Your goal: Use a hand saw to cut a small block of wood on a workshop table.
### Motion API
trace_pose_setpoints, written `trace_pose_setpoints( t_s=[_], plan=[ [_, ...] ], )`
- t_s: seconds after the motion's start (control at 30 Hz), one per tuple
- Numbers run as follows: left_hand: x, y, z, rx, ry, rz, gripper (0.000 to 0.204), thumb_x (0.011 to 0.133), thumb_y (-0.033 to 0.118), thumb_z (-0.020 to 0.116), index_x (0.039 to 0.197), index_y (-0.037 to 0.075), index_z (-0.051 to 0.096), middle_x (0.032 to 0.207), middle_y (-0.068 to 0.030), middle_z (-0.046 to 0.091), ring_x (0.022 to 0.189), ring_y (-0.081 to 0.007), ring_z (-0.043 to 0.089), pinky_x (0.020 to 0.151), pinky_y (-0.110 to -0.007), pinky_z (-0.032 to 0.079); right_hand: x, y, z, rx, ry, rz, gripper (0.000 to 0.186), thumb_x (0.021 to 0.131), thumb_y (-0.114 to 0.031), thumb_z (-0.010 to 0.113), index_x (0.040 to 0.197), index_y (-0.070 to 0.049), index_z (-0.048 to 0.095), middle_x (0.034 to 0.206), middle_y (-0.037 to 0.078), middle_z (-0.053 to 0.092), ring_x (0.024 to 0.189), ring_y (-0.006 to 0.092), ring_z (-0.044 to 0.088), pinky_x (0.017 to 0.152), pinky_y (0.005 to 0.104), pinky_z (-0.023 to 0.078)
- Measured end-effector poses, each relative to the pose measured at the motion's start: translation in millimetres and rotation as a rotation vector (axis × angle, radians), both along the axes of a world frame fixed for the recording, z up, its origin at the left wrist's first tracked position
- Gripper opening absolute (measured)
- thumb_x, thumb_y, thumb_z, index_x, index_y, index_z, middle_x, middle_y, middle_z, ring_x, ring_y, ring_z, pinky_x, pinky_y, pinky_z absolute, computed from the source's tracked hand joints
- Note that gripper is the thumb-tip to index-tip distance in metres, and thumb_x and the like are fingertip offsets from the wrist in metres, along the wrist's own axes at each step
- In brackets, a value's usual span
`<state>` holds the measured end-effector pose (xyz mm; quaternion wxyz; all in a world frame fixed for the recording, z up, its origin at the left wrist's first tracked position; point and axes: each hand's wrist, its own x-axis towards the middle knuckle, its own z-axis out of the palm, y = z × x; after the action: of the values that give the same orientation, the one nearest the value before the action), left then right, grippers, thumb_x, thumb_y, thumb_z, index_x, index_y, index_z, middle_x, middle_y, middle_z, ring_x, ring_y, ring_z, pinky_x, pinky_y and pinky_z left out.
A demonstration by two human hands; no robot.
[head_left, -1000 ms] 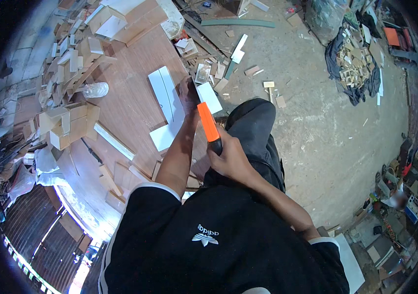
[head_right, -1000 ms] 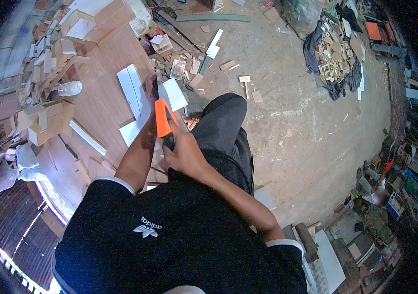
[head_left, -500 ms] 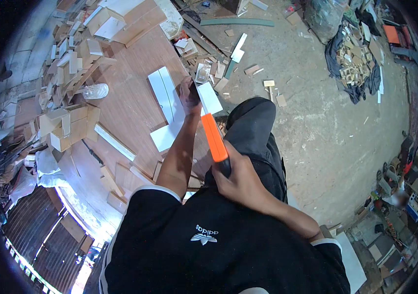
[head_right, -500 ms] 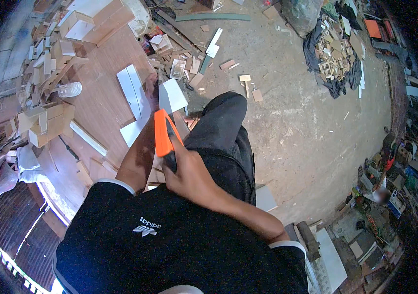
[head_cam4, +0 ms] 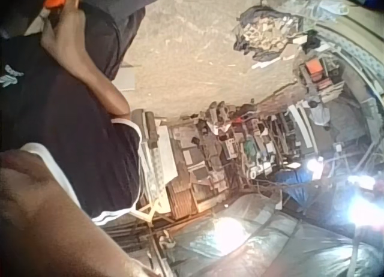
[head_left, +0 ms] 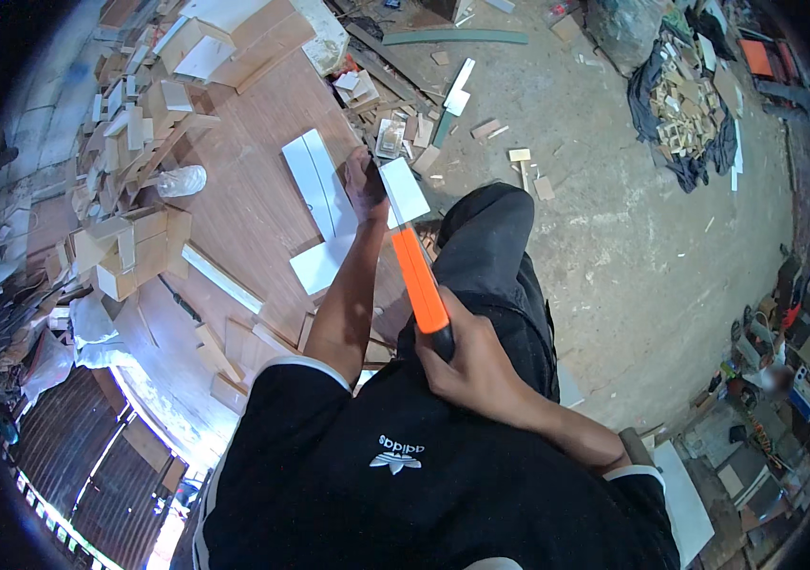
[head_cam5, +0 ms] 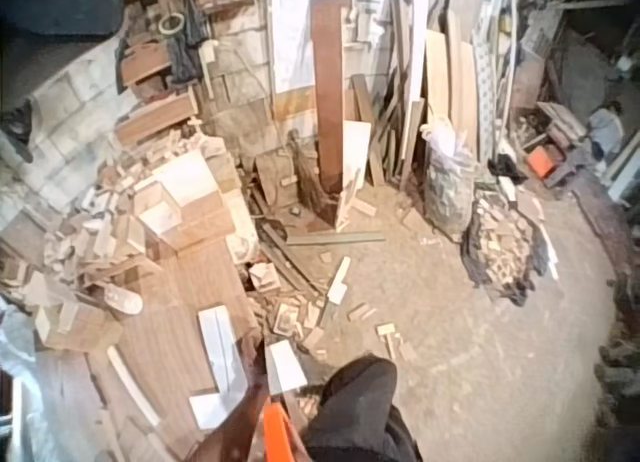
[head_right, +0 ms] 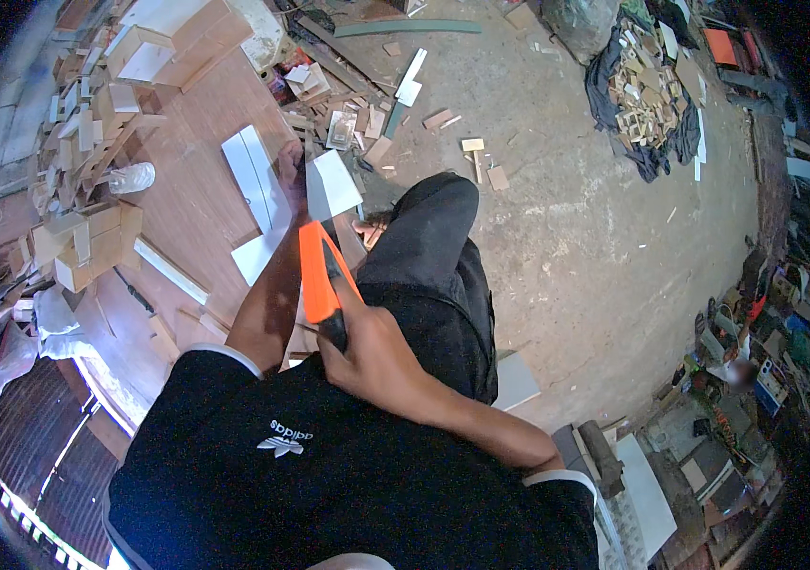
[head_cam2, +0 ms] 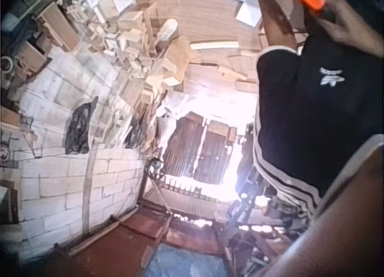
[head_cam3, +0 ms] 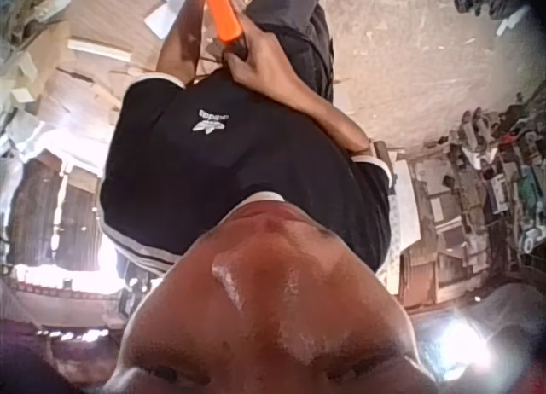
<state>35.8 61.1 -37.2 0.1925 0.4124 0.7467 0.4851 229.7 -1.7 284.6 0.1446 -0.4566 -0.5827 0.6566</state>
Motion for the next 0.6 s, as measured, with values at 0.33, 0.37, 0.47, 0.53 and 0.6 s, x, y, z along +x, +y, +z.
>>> trace_pose_setpoints(
  t_s=[0.33, 0.37, 0.47, 0.53, 0.6],
  plan=[
    [3, 3, 18, 0.067, 0.100, 0.054, 0.039, 0.092, 0.034, 0.060, 0.114, 0.003, 0.055, 0.102, -0.0151, 0.061, 0.096, -0.0286, 0.059, 0.085, -0.038, 0.047, -11, -4, -9, 0.064, -0.011, 0.012, 0.048, 0.077, 0.005, 0.057, 0.124, 0.002, 0.047, 0.076, 0.020, 0.061, 0.081, 0.0303, 0.070, 0.069, 0.0353, 0.051],
    [4, 2, 24, 0.062, 0.096, 0.049, 0.039, 0.092, 0.034, 0.060, 0.114, 0.003, 0.055, 0.102, -0.0151, 0.061, 0.096, -0.0286, 0.059, 0.085, -0.038, 0.047, -7, -6, 10, -0.063, -0.017, 0.019, 0.047, 0.077, 0.005, 0.057, 0.123, 0.002, 0.048, 0.081, 0.023, 0.062, 0.091, 0.0370, 0.067, 0.072, 0.0355, 0.051],
    [6, 0, 31, -0.077, 0.108, 0.001, 0.027, 0.088, 0.016, 0.060, 0.112, 0.005, 0.054, 0.107, -0.0166, 0.062, 0.100, -0.0322, 0.058, 0.087, -0.042, 0.046, -1, -7, 8, -0.033, -0.034, -0.002, 0.046, 0.077, 0.006, 0.056, 0.122, 0.002, 0.048, 0.081, 0.024, 0.061, 0.089, 0.0367, 0.067, 0.071, 0.0347, 0.050],
    [2, 3, 23, -0.042, 0.076, 0.075, 0.028, 0.086, 0.016, 0.061, 0.110, 0.005, 0.053, 0.105, -0.0160, 0.062, 0.099, -0.0331, 0.058, 0.086, -0.042, 0.046, -9, 1, -13, -0.003, -0.024, 0.006, 0.046, 0.077, 0.006, 0.056, 0.122, 0.003, 0.047, 0.080, 0.023, 0.061, 0.087, 0.0339, 0.069, 0.070, 0.0345, 0.051],
    [-19, -8, -1, 0.025, 0.003, 0.042, 0.029, 0.086, 0.017, 0.062, 0.110, 0.005, 0.053, 0.104, -0.0162, 0.062, 0.099, -0.0336, 0.058, 0.086, -0.042, 0.046, -22, 6, -23, -0.122, -0.059, 0.068, 0.046, 0.077, 0.006, 0.056, 0.122, 0.003, 0.047, 0.081, 0.023, 0.062, 0.084, 0.0315, 0.069, 0.070, 0.0344, 0.051]
  ],
)
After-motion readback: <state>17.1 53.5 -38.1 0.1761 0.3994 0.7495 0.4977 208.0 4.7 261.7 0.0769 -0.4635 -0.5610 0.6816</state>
